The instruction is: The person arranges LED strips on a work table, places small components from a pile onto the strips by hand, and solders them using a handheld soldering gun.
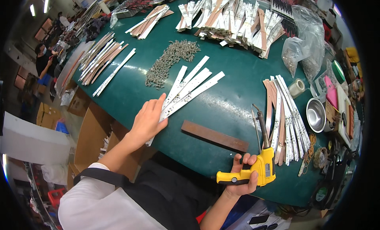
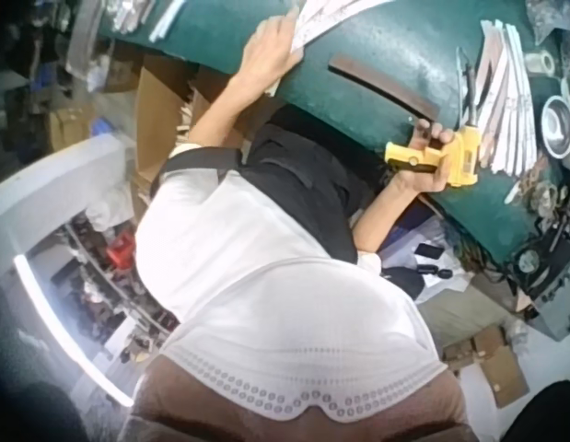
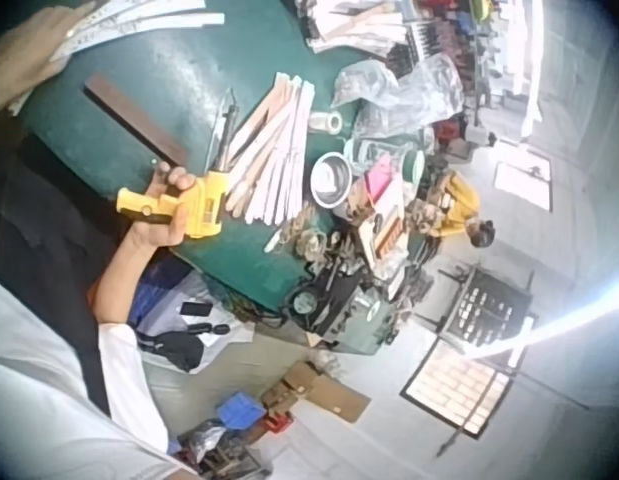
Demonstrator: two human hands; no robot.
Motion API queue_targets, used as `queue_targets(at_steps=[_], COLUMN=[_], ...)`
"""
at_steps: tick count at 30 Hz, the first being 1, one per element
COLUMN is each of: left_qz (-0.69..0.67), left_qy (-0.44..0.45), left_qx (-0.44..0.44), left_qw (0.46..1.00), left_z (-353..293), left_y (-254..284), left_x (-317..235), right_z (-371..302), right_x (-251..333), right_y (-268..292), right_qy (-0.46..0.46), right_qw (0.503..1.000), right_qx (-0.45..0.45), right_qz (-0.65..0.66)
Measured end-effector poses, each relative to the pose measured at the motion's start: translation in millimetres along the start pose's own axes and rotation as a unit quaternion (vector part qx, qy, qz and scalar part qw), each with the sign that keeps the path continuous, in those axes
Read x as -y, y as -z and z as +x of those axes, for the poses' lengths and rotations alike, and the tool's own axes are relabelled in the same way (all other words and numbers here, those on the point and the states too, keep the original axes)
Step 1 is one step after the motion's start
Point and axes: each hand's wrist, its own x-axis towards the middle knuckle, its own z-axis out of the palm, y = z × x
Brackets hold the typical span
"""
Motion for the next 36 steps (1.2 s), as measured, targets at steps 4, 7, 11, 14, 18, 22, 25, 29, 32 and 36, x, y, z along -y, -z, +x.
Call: queue_targets(at_steps=[4,7,11,14,18,22,25,29,32,36], left_qz=[0.036,0.038,-0.082,-0.126,-0.017,0.133,0.146,0.132,0.154,0.036], left_qy=[0.001,-0.012,-0.007,-0.006,0.068,0.100,0.133,0.172,0.141,0.206], left_qx=[0.029,0.031,0.070,0.018,-0.149,-0.144,-0.076,-0.043,-0.043,-0.052], left_qw=[0.999,0.999,0.994,0.992,0.986,0.976,0.977,0.975,0.977,0.977], left_z=[12.0,18.9,22.4,28.0,41.1,34.8,26.7,33.6,40.9,63.9], left_y=[-3.1,5.1,25.3,48.1,72.0,70.7,52.7,53.2,62.3,44.9], left_x=[5.0,12.2,26.1,49.6,130.1,235.7,268.0,260.9,262.4,262.5], right_z=[2.0,1.4,0.3,-0.9,-3.0,-1.7,-0.1,-0.5,-1.7,-1.5], right_x=[-0.5,-3.0,-5.2,-1.4,1.9,-0.7,-2.2,-0.3,0.5,-1.5], right_y=[0.9,-1.0,-1.1,3.1,-0.7,-4.0,-9.2,-8.1,-5.9,-5.5], right_qy=[0.000,-0.002,-0.004,-0.004,-0.006,-0.013,-0.006,0.000,-0.001,-0.004], right_qw=[1.000,1.000,1.000,1.000,1.000,0.999,0.998,0.997,0.996,0.996], right_qx=[-0.008,-0.017,-0.023,0.016,-0.004,-0.034,-0.039,-0.044,-0.057,-0.055], right_qz=[0.003,-0.003,0.004,0.025,-0.013,-0.027,-0.047,-0.061,-0.067,-0.066])
